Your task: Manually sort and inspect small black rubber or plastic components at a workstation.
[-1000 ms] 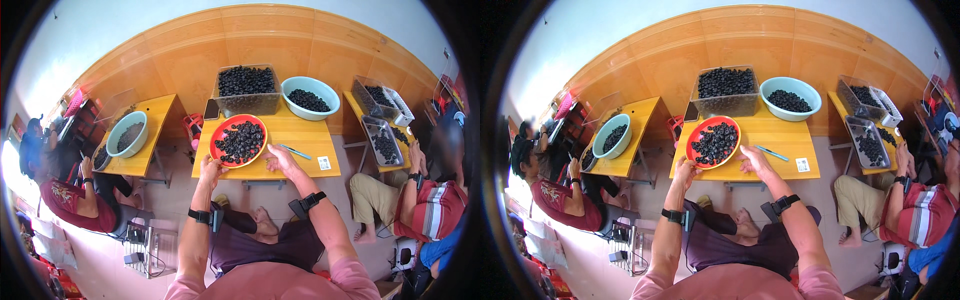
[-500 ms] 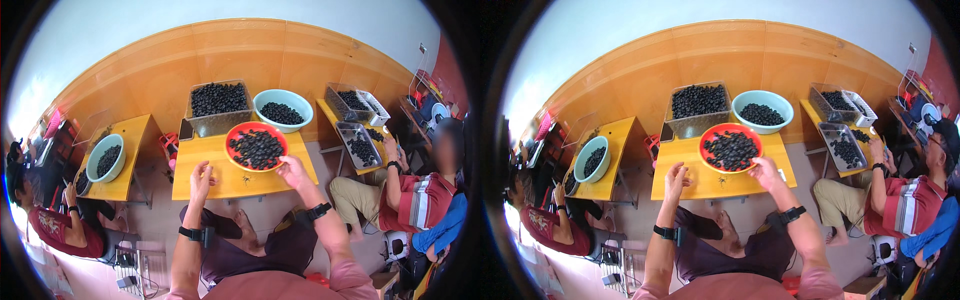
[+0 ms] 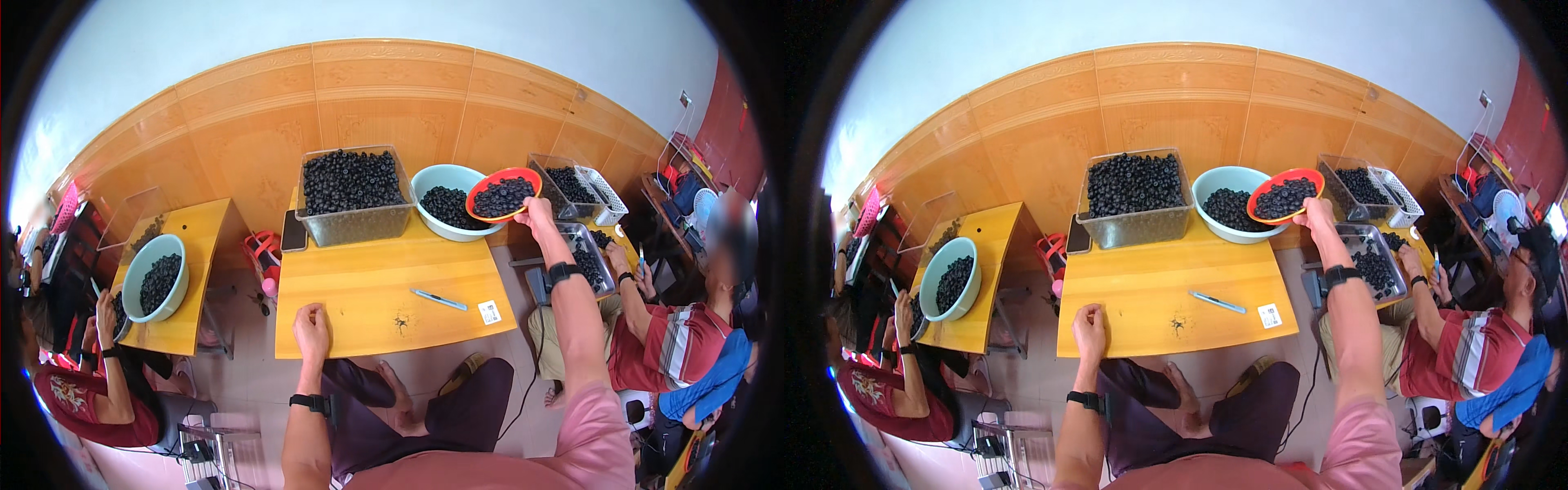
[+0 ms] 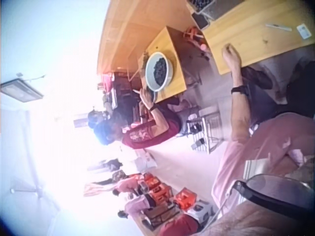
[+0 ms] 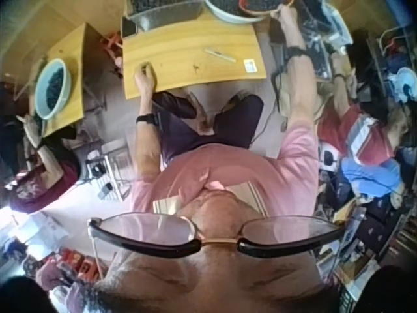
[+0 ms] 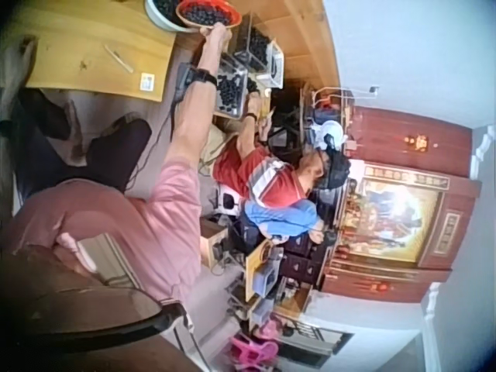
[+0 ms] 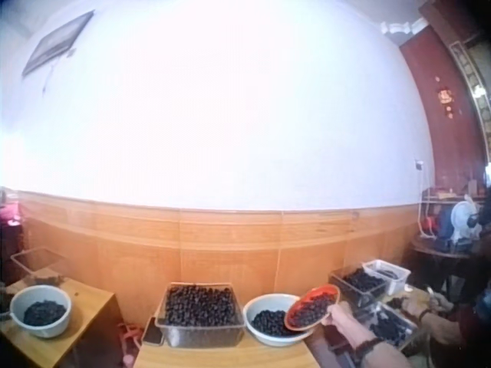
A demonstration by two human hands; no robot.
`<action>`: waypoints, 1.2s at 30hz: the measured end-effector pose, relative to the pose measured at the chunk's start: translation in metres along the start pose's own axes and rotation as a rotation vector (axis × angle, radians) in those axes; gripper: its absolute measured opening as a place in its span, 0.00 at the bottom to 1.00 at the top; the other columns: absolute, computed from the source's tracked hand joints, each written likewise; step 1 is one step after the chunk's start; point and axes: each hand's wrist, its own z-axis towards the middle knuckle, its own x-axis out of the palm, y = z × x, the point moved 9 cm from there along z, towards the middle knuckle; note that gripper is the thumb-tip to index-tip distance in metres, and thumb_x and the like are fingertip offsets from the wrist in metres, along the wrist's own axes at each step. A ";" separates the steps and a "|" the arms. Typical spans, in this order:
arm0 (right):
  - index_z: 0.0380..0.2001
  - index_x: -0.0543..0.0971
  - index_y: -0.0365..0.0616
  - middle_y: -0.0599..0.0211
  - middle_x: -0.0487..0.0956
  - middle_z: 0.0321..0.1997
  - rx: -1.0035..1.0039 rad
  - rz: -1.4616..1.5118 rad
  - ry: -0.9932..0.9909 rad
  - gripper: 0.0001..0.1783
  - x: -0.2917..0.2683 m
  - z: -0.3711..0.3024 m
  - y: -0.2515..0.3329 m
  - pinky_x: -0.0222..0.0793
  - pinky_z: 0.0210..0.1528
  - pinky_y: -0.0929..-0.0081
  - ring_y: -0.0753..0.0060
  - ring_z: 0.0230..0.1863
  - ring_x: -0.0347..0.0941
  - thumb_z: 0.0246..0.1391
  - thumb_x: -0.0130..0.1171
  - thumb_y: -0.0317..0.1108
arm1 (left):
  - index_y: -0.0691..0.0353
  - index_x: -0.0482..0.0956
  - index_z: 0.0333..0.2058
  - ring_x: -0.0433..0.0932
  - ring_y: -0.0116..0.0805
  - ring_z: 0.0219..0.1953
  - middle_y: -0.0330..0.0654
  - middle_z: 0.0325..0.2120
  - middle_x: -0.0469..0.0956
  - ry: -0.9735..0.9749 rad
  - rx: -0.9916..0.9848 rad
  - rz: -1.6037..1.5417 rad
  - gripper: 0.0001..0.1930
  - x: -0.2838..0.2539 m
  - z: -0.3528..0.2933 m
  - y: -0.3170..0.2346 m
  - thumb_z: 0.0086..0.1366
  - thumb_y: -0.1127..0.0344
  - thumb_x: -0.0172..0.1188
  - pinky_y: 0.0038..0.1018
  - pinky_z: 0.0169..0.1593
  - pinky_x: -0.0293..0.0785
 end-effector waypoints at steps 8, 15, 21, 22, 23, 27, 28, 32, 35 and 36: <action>0.39 0.80 0.30 0.37 0.83 0.36 -0.247 -0.883 -0.125 0.17 0.061 0.005 0.056 0.80 0.39 0.55 0.42 0.35 0.83 0.55 0.55 0.35 | 0.67 0.82 0.37 0.80 0.42 0.31 0.49 0.32 0.81 -0.006 0.018 0.046 0.06 -0.006 0.000 -0.002 0.63 0.72 0.60 0.34 0.38 0.76; 0.43 0.68 0.35 0.34 0.81 0.37 -0.712 -1.195 -0.146 0.17 0.101 -0.025 0.074 0.78 0.45 0.47 0.34 0.41 0.80 0.51 0.61 0.28 | 0.66 0.81 0.36 0.79 0.44 0.29 0.50 0.30 0.80 -0.029 0.017 0.029 0.05 -0.011 -0.003 0.001 0.64 0.72 0.60 0.35 0.37 0.75; 0.43 0.68 0.36 0.35 0.81 0.33 -0.886 -1.140 -0.245 0.16 0.077 -0.022 0.083 0.78 0.42 0.47 0.34 0.40 0.80 0.51 0.59 0.25 | 0.66 0.82 0.36 0.80 0.45 0.30 0.51 0.30 0.80 -0.006 0.021 0.024 0.05 -0.001 -0.001 -0.005 0.64 0.72 0.60 0.35 0.37 0.76; 0.44 0.68 0.35 0.34 0.80 0.34 -0.845 -1.025 -0.315 0.17 0.072 -0.023 0.084 0.78 0.42 0.48 0.34 0.39 0.80 0.51 0.59 0.25 | 0.66 0.82 0.36 0.80 0.45 0.30 0.51 0.30 0.80 -0.015 0.019 0.021 0.05 -0.007 -0.004 -0.003 0.64 0.72 0.60 0.35 0.37 0.76; 0.44 0.69 0.34 0.34 0.80 0.34 -0.784 -0.962 -0.343 0.16 0.066 -0.023 0.083 0.79 0.40 0.48 0.34 0.38 0.80 0.51 0.58 0.25 | 0.66 0.82 0.36 0.80 0.45 0.30 0.51 0.30 0.80 -0.023 0.011 0.031 0.05 -0.009 -0.004 0.000 0.64 0.72 0.60 0.35 0.37 0.76; 0.42 0.75 0.31 0.48 0.83 0.32 -0.446 -0.350 -0.151 0.15 0.052 -0.054 0.076 0.75 0.19 0.67 0.59 0.23 0.82 0.52 0.55 0.28 | 0.66 0.82 0.37 0.81 0.45 0.31 0.52 0.30 0.81 -0.038 0.027 0.038 0.05 -0.009 -0.004 -0.001 0.64 0.72 0.59 0.36 0.37 0.77; 0.42 0.76 0.31 0.51 0.83 0.33 -0.422 -0.242 -0.090 0.14 0.046 -0.060 0.069 0.74 0.18 0.70 0.61 0.21 0.80 0.54 0.54 0.28 | 0.66 0.82 0.37 0.81 0.46 0.30 0.52 0.30 0.81 -0.021 0.029 0.019 0.06 -0.005 -0.003 -0.004 0.64 0.72 0.59 0.36 0.37 0.77; 0.48 0.76 0.35 0.57 0.83 0.36 -0.124 -0.009 0.196 0.17 0.053 -0.071 0.025 0.69 0.14 0.77 0.71 0.20 0.77 0.54 0.52 0.26 | 0.66 0.82 0.36 0.81 0.47 0.30 0.52 0.31 0.81 -0.011 0.031 0.037 0.06 -0.003 -0.004 -0.001 0.64 0.71 0.60 0.36 0.37 0.77; 0.50 0.75 0.36 0.59 0.83 0.37 -0.088 0.010 0.253 0.19 0.068 -0.074 0.030 0.69 0.15 0.79 0.74 0.22 0.78 0.53 0.53 0.27 | 0.65 0.82 0.36 0.81 0.48 0.31 0.52 0.31 0.81 -0.008 0.037 0.049 0.06 -0.003 -0.005 -0.003 0.64 0.70 0.60 0.38 0.37 0.77; 0.50 0.75 0.36 0.59 0.83 0.37 -0.096 0.014 0.260 0.19 0.075 -0.072 0.037 0.69 0.15 0.79 0.74 0.22 0.78 0.53 0.53 0.27 | 0.65 0.82 0.37 0.81 0.48 0.31 0.53 0.31 0.81 0.002 0.053 0.066 0.06 -0.002 -0.006 -0.005 0.64 0.70 0.60 0.38 0.37 0.77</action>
